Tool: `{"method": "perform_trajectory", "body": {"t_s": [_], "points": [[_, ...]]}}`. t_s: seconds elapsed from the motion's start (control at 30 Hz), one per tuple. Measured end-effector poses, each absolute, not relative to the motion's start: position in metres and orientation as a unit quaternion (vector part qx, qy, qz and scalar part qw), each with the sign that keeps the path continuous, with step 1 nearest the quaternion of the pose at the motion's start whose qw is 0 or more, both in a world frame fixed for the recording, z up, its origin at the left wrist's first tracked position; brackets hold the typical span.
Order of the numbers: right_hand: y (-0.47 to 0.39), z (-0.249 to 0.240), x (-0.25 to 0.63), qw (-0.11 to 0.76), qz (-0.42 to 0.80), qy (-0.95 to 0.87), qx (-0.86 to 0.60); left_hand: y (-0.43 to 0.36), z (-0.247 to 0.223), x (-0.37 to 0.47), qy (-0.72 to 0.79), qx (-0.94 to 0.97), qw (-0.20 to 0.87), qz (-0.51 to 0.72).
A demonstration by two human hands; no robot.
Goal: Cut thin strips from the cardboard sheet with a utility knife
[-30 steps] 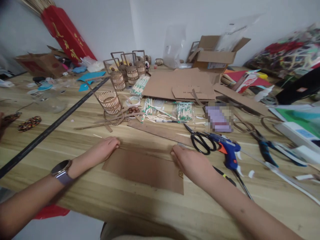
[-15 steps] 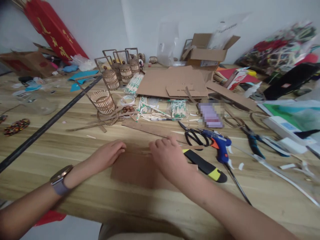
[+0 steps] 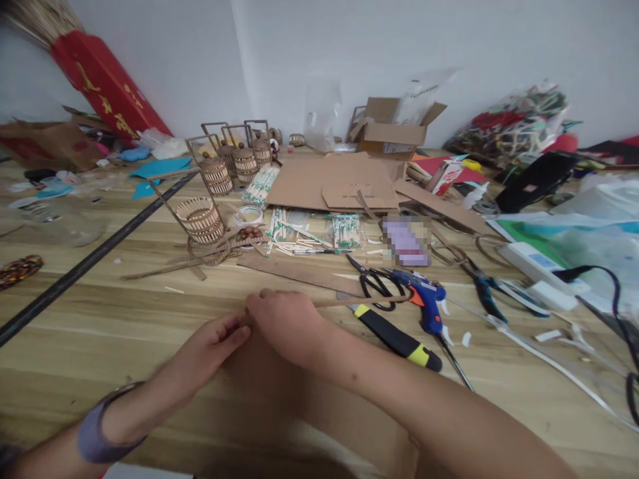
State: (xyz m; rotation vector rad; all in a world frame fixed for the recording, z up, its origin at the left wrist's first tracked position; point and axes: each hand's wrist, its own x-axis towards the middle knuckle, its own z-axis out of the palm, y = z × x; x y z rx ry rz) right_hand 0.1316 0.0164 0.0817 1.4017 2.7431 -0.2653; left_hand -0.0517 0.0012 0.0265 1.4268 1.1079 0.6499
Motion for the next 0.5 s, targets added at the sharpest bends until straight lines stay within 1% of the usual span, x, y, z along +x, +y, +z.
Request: {"method": "perform_trajectory", "body": {"t_s": [0.13, 0.23, 0.37, 0.5], "points": [[0.02, 0.083, 0.133, 0.023, -0.084, 0.891, 0.446, 0.0, 0.028, -0.045, 0.456, 0.624, 0.568, 0.284], [0.025, 0.082, 0.136, 0.032, -0.067, 0.892, 0.446, -0.006, 0.03, -0.04, 0.44, 0.639, 0.572, 0.265], [0.039, 0.087, 0.15, 0.02, 0.009, 0.838, 0.545, -0.01, 0.035, -0.038, 0.459, 0.653, 0.56, 0.221], [0.049, 0.112, 0.184, -0.027, 0.031, 0.801, 0.597, 0.014, 0.04, -0.038, 0.486, 0.592, 0.564, 0.31]]}}
